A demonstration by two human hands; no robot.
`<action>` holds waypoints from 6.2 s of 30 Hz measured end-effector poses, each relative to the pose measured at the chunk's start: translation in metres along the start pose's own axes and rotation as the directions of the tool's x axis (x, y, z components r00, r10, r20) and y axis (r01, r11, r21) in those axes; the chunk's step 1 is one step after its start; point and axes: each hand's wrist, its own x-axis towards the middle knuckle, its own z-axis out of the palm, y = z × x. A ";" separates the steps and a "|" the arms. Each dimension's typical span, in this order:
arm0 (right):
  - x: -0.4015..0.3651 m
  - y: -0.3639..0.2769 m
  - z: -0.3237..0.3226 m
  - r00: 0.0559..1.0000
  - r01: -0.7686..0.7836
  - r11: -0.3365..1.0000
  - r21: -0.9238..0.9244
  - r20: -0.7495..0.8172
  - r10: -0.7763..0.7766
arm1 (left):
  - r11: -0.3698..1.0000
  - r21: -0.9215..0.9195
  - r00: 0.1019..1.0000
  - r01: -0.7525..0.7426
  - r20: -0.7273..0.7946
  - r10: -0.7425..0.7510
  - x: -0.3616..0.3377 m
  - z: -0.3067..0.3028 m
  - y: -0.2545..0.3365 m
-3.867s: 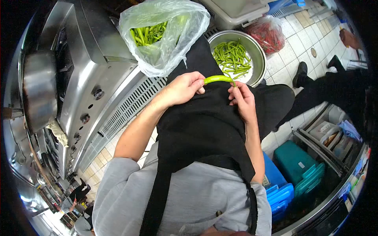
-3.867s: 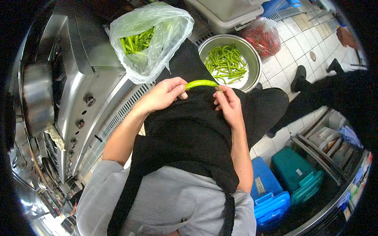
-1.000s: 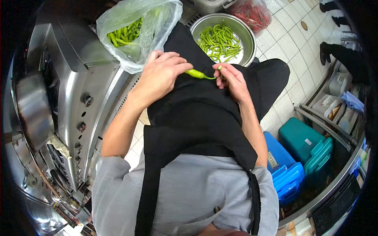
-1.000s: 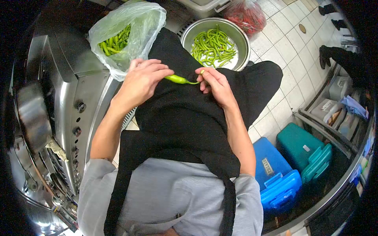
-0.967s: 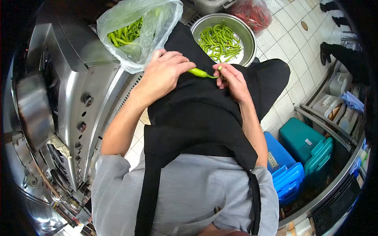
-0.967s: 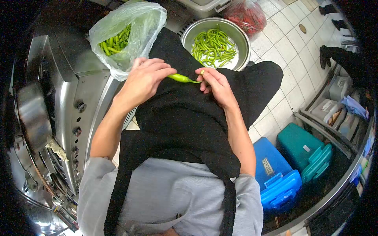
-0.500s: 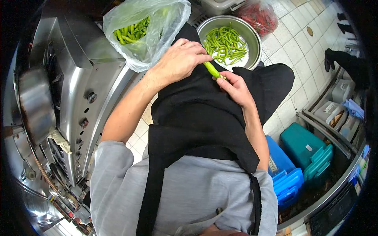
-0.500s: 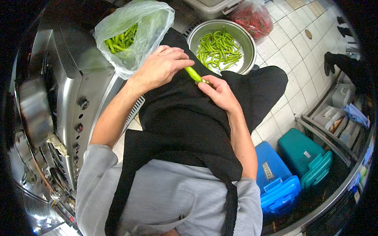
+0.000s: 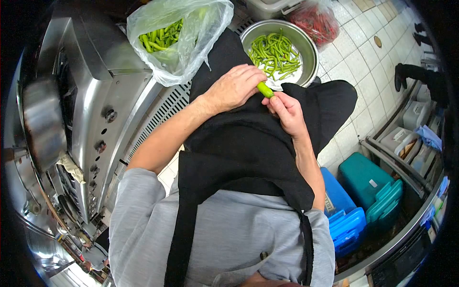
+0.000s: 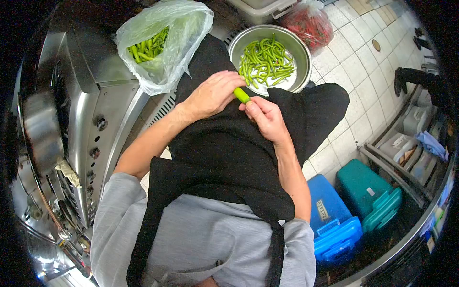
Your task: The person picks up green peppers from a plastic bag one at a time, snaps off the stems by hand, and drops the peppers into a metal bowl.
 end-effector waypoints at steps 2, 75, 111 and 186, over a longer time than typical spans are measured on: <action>0.001 0.005 -0.001 0.999 0.032 0.999 0.003 -0.016 -0.032 | 0.999 -0.036 0.999 0.040 0.017 -0.039 -0.003 0.003 0.003; 0.069 0.036 0.000 0.996 0.082 0.956 -0.281 0.051 -0.071 | 0.686 -0.531 0.749 0.497 -0.137 -0.648 -0.040 -0.068 0.046; 0.045 0.022 0.013 0.997 -0.074 0.995 0.065 -0.014 0.075 | 0.707 -0.613 0.791 0.352 -0.209 -0.575 0.007 -0.023 0.044; 0.022 0.024 0.002 0.949 0.257 0.845 -0.468 -0.040 -0.311 | -0.209 -0.836 0.520 0.508 0.491 -0.699 0.025 0.035 0.021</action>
